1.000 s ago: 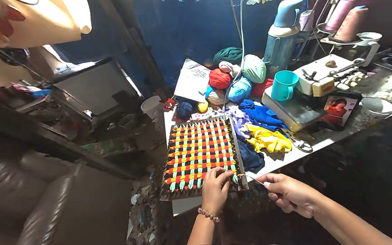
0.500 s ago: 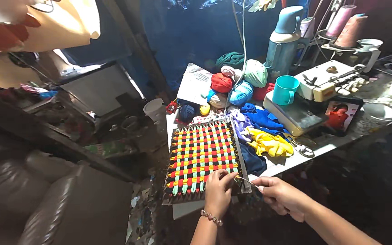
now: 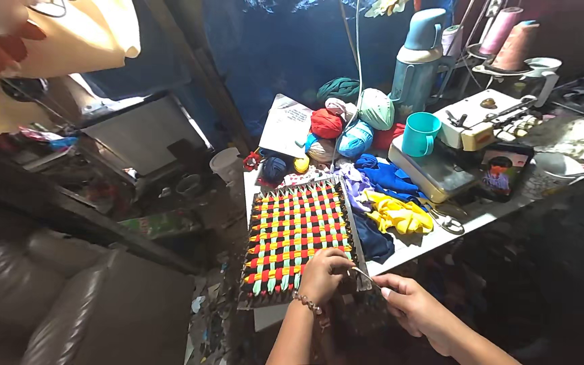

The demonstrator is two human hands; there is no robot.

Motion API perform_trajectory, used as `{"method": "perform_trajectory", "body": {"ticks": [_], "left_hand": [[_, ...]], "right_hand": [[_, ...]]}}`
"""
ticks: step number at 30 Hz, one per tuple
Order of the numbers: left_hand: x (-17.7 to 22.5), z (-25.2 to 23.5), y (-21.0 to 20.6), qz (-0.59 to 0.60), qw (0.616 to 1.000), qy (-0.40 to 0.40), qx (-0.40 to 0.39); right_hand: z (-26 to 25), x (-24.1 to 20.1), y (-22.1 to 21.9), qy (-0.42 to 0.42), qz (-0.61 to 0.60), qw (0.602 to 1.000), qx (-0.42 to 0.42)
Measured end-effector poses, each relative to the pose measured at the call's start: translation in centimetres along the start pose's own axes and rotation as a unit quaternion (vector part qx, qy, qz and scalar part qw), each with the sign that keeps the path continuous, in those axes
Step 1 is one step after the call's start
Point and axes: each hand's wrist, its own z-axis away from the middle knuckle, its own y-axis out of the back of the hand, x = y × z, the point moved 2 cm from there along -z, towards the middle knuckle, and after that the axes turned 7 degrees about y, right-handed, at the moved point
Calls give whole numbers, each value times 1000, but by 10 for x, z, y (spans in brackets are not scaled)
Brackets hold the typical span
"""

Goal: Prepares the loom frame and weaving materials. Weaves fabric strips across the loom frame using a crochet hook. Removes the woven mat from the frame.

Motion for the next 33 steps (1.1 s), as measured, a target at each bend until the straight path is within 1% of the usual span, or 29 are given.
{"method": "perform_trajectory", "body": {"ticks": [2,3,6,8,10,12,13,15,18,22,25,27,28,29,31,32,33], "left_hand": [[0,-3,3,-11,1000,-15,-19],[0,-4,3,-9,1000,-21,-16],[-6,-4,-2,3,999,-45,25],[-8,-2,-5,4,996,-69,53],[-11,0,-10,8,992,-93,86],[-16,2,-14,13,986,-114,124],[-17,2,-16,11,983,-119,138],[-18,3,-18,7,980,-125,154],[-20,1,-18,11,977,-136,165],[-22,1,-18,13,976,-141,163],[-22,1,-17,12,977,-140,163],[-21,1,-17,12,975,-145,168],[-21,1,-18,10,974,-147,170],[-21,2,-19,6,973,-151,173],[-21,3,-19,-9,970,-162,182],[-21,3,-19,-16,968,-168,185],[-21,3,-19,-22,967,-175,186]], "right_hand": [[-1,1,1,12,5,1000,0],[-1,1,1,16,8,1000,-1],[-2,3,-1,23,14,1000,0],[-2,7,0,48,41,998,19],[-2,9,3,94,142,985,38],[1,7,5,147,258,953,50],[1,7,5,174,293,938,64],[2,7,5,200,343,914,79],[0,6,4,196,382,900,71],[-3,8,5,170,395,901,52],[-5,15,3,181,393,900,56],[-5,15,2,168,415,893,55],[-4,14,1,165,447,877,62],[-1,15,-1,193,491,845,88],[-2,23,-4,323,571,734,175],[-3,24,-5,353,593,697,196],[-2,22,-6,354,609,682,199]]}}
